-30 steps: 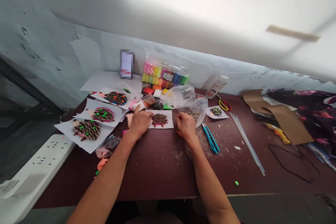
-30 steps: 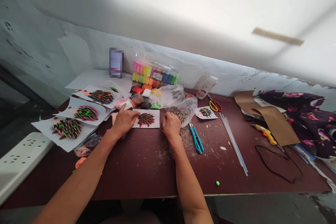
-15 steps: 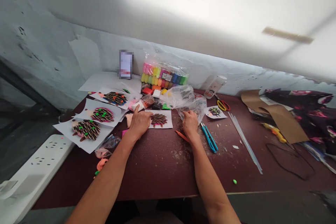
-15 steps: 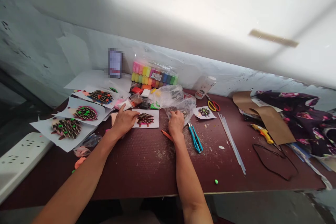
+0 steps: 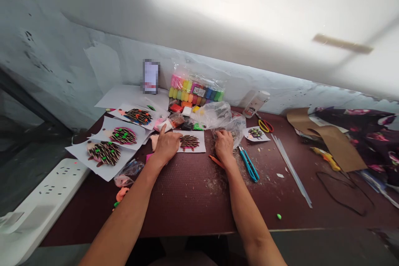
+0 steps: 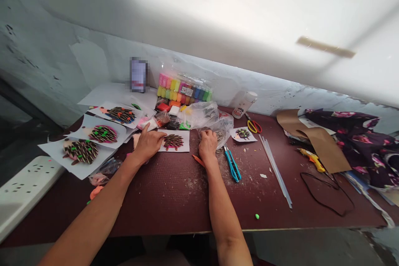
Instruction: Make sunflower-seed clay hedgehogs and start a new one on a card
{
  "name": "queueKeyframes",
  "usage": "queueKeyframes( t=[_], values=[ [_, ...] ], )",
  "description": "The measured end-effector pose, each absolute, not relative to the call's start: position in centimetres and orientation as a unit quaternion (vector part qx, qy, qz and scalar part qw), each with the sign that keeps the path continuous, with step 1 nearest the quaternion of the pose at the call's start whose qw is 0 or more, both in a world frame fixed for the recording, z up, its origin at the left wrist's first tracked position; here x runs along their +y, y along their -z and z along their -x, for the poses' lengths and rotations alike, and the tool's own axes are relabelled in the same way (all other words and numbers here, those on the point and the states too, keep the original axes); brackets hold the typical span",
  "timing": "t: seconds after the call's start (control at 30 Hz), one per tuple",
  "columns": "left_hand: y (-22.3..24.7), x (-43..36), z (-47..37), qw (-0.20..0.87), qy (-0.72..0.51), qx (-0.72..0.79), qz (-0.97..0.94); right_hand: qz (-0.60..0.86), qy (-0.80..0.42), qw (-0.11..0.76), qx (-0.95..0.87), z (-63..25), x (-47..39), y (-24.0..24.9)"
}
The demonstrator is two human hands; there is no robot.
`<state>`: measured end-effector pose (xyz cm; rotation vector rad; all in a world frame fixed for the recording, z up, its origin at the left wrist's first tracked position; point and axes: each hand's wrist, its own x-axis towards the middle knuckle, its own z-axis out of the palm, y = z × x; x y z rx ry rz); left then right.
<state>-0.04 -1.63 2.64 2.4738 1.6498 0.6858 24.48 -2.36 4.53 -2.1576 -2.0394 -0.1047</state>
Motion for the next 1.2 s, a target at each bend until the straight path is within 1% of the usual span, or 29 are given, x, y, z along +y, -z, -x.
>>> queueKeyframes(
  t=[0.53, 0.7, 0.8, 0.9, 0.97, 1.03, 1.1, 1.2],
  values=[
    [-2.5, -1.5, 0.1, 0.054, -0.225, 0.545, -0.806, 0.743, 0.042, 0.032, -0.668, -24.3, -2.6, -5.2],
    [-2.6, -1.5, 0.1, 0.050, -0.224, 0.545, -0.806, 0.744, 0.044, 0.047, -0.665, -24.3, -2.6, -5.1],
    [-2.5, -1.5, 0.1, 0.060, -0.224, 0.546, -0.805, 0.740, 0.043, 0.089, -0.665, -24.4, -2.7, -5.3],
    [-2.4, -1.4, 0.2, 0.065, -0.228, 0.545, -0.804, 0.724, 0.023, 0.183, -0.664, -24.3, -3.0, -5.6],
    [-2.3, -1.4, 0.2, 0.061, -0.232, 0.543, -0.804, 0.698, -0.031, 0.253, -0.670, -23.9, -3.3, -5.7],
    [-2.2, -1.4, 0.2, 0.059, -0.235, 0.543, -0.804, 0.655, -0.116, 0.299, -0.684, -23.1, -3.6, -5.7],
    [-2.3, -1.4, 0.2, 0.060, -0.233, 0.544, -0.804, 0.620, -0.170, 0.311, -0.700, -22.1, -3.9, -5.5],
    [-2.4, -1.4, 0.2, 0.063, -0.228, 0.544, -0.805, 0.572, -0.198, 0.280, -0.745, -20.6, -4.4, -5.4]
  ],
)
